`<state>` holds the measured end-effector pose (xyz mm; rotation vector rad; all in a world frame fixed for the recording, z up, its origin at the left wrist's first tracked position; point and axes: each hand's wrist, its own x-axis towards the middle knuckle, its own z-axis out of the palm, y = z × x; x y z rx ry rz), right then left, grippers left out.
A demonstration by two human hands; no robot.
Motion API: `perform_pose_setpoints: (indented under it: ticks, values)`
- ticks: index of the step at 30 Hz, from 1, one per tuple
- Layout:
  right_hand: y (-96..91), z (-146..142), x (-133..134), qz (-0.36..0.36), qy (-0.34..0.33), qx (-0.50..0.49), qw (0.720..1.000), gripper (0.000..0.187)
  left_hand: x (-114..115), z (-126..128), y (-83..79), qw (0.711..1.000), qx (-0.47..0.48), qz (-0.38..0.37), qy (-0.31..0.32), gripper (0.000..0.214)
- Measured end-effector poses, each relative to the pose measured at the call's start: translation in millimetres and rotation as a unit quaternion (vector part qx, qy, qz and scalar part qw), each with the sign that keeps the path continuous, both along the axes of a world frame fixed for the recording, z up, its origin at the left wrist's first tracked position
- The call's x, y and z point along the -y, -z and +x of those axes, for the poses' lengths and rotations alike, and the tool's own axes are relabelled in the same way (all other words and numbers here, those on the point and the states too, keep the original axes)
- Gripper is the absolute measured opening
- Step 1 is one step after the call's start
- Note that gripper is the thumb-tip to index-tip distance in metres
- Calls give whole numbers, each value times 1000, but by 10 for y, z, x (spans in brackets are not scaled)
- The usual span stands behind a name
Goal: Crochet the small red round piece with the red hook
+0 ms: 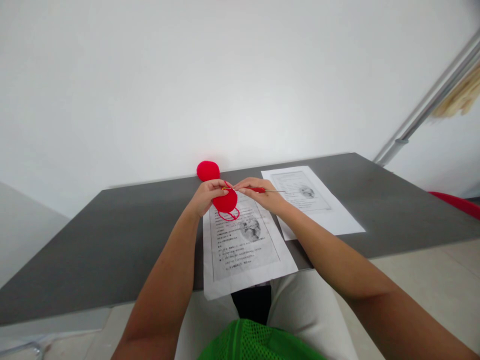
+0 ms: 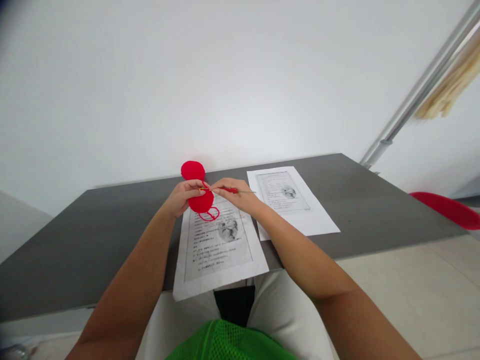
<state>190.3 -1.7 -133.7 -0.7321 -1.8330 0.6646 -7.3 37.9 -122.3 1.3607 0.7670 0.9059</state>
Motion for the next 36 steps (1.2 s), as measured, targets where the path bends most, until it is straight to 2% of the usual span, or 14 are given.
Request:
perform_pose_setpoints:
  ticks: [13,18,22,28,36]
  values:
    - [-6,67,-26,-82,-49,-63,993,20,-71,-29,77,998,-50,44,6,23]
    - [-8,104,-38,-92,-76,-57,991,20,-61,-21,69,996,-74,53,9,24]
    - [0,133,-53,-74,-81,-19,994,20,-50,-4,63,995,-82,53,4,26]
    - [-26,115,-28,-49,-38,46,997,19,-60,7,76,994,-89,60,-2,26]
    - [-24,91,-20,38,-5,135,990,20,-25,59,59,990,-96,104,-14,24]
